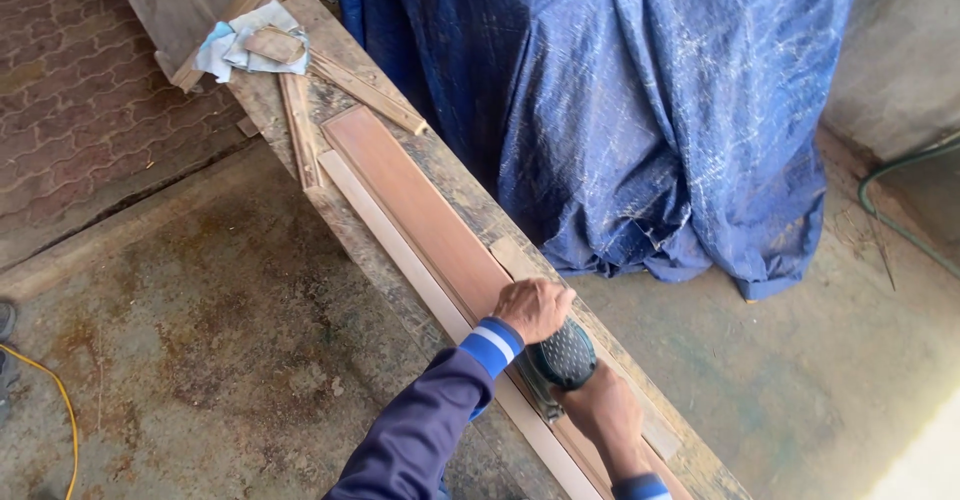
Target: Sanding a wooden plank using a power sander followed by manual sanding with sandpaper.
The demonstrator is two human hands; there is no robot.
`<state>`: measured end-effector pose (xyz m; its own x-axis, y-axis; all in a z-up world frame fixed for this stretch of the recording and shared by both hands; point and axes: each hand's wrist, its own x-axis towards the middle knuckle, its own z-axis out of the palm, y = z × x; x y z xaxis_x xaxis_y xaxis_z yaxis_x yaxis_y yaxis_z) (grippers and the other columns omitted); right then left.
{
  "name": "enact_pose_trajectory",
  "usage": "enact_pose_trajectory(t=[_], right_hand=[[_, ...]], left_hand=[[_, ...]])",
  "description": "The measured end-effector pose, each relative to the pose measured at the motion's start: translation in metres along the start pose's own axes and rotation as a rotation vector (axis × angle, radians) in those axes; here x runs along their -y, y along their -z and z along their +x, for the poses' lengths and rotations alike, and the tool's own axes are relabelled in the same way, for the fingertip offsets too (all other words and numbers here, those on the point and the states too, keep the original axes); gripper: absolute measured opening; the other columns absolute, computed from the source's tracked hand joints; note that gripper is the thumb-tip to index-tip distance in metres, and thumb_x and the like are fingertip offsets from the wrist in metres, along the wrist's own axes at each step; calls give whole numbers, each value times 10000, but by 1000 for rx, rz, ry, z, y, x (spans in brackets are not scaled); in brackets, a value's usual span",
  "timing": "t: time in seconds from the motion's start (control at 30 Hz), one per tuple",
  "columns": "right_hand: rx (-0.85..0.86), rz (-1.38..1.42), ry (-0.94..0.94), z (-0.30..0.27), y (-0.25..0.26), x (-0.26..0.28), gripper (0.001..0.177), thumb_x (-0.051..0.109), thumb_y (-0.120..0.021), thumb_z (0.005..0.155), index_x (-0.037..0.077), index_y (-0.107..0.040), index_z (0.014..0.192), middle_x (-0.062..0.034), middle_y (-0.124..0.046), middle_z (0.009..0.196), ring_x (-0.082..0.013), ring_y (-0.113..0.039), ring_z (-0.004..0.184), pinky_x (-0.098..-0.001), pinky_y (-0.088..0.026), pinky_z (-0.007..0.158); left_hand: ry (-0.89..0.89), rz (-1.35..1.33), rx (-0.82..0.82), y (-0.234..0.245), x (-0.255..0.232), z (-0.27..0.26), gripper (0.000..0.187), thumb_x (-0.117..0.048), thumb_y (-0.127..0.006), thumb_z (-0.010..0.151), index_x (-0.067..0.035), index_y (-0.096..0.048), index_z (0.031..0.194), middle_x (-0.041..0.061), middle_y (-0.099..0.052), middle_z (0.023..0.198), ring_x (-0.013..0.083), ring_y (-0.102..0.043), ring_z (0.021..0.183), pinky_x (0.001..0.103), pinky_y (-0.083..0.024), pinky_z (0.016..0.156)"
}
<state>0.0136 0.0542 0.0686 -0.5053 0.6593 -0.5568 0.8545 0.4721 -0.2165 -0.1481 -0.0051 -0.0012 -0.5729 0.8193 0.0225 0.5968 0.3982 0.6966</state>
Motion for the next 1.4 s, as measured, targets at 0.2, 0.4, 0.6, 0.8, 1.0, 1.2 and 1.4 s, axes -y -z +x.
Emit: enact_pose_trajectory(t=[0.2, 0.4, 0.6, 0.8, 1.0, 1.2, 1.4], right_hand=[[43, 30, 90, 36, -1, 81, 512, 391, -807, 718, 36, -682, 1065, -141, -800, 798, -231, -770, 627, -355, -628, 641], [31, -15, 170, 83, -23, 127, 525, 411, -825, 745, 14, -679, 1057, -128, -775, 806, -207, -746, 606, -310, -616, 591], [-22, -119, 271, 73, -9, 152, 550, 408, -882, 728, 22, -678, 1064, -137, -740, 854, -207, -693, 688, -321, -553, 636], [116, -88, 156, 74, -18, 66, 501, 458, -790, 794, 57, -675, 1071, -67, -759, 795, -168, -699, 614, -318, -605, 583], [108, -66, 70, 51, -21, -62, 542, 378, -859, 702, 45, -692, 1096, -143, -807, 924, -242, -785, 811, -385, -642, 786], [188, 101, 61, 118, -69, -143, 624, 262, -917, 608, 69, -711, 1165, -133, -835, 1014, -254, -809, 988, -378, -598, 973], [155, 97, 124, 144, -83, -158, 745, 244, -993, 552, 84, -686, 1213, -124, -811, 1045, -253, -799, 1007, -371, -591, 994]], left_hand=[[244, 49, -174, 39, 64, 39, 543, -402, -381, 1032, -121, -643, 649, 160, -669, 694, 330, -670, 637, 488, -533, 667], [361, 9, -127, 81, 120, 58, 585, -425, -303, 1066, -161, -548, 606, 64, -501, 525, 220, -505, 504, 428, -460, 604], [196, 54, -424, 80, 147, 51, 511, -425, -328, 1057, -204, -581, 673, 22, -549, 565, 197, -505, 557, 399, -432, 564], [390, -113, -210, 39, 75, 28, 592, -432, -284, 1069, -180, -467, 565, 40, -442, 520, 185, -409, 471, 395, -390, 504], [224, -306, -296, -34, -18, -13, 553, -350, -313, 1045, -189, -422, 527, 11, -395, 443, 180, -363, 383, 381, -327, 400], [183, -304, -225, -76, -78, -42, 481, -338, -432, 1036, -139, -495, 603, 81, -538, 576, 203, -492, 503, 417, -425, 524], [222, -372, -181, -53, -46, -34, 468, -354, -428, 1058, -131, -529, 659, 93, -572, 625, 221, -535, 559, 433, -454, 562]])
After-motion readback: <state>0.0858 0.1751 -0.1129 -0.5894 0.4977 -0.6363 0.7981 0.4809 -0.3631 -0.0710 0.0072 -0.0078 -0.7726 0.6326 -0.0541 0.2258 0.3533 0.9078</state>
